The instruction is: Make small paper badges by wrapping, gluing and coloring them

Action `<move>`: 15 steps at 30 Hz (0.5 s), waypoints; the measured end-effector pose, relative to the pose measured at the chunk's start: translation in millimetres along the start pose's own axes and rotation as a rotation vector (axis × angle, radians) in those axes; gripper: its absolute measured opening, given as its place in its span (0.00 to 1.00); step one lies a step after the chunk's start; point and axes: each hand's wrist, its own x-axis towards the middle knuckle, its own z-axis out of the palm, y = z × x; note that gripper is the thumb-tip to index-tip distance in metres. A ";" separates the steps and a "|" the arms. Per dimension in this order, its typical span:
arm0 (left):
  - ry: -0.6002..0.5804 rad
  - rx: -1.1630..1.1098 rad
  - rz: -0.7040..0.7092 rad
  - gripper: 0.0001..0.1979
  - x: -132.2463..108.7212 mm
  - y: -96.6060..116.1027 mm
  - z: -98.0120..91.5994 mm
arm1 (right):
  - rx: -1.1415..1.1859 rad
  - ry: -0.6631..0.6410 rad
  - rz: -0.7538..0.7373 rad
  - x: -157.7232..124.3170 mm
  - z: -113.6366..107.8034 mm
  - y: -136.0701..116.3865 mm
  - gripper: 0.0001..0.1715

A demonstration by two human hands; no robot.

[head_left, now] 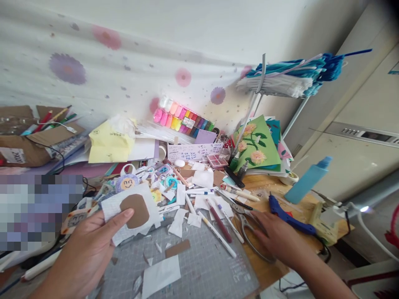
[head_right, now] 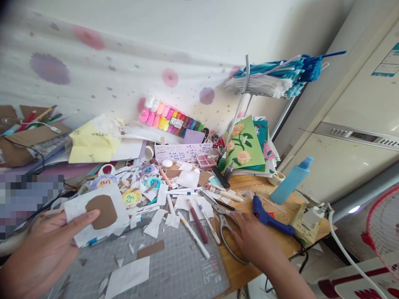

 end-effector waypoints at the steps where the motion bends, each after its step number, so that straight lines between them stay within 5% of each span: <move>1: 0.004 0.007 0.006 0.26 -0.1 0.8 0.0 | -0.004 -0.019 0.011 1.2 2.1 -9.5 0.22; 8: -0.003 0.020 0.004 0.23 0.0 2.2 1.8 | 0.082 0.032 0.193 -2.0 2.8 -16.0 0.27; 12: -0.023 0.043 0.006 0.18 -1.1 0.3 -0.2 | 0.500 0.067 0.267 -6.0 -11.6 -28.6 0.35; 15: -0.102 0.027 -0.009 0.16 -1.1 -1.8 -4.2 | 0.732 -0.064 0.146 -13.0 -25.7 -60.0 0.31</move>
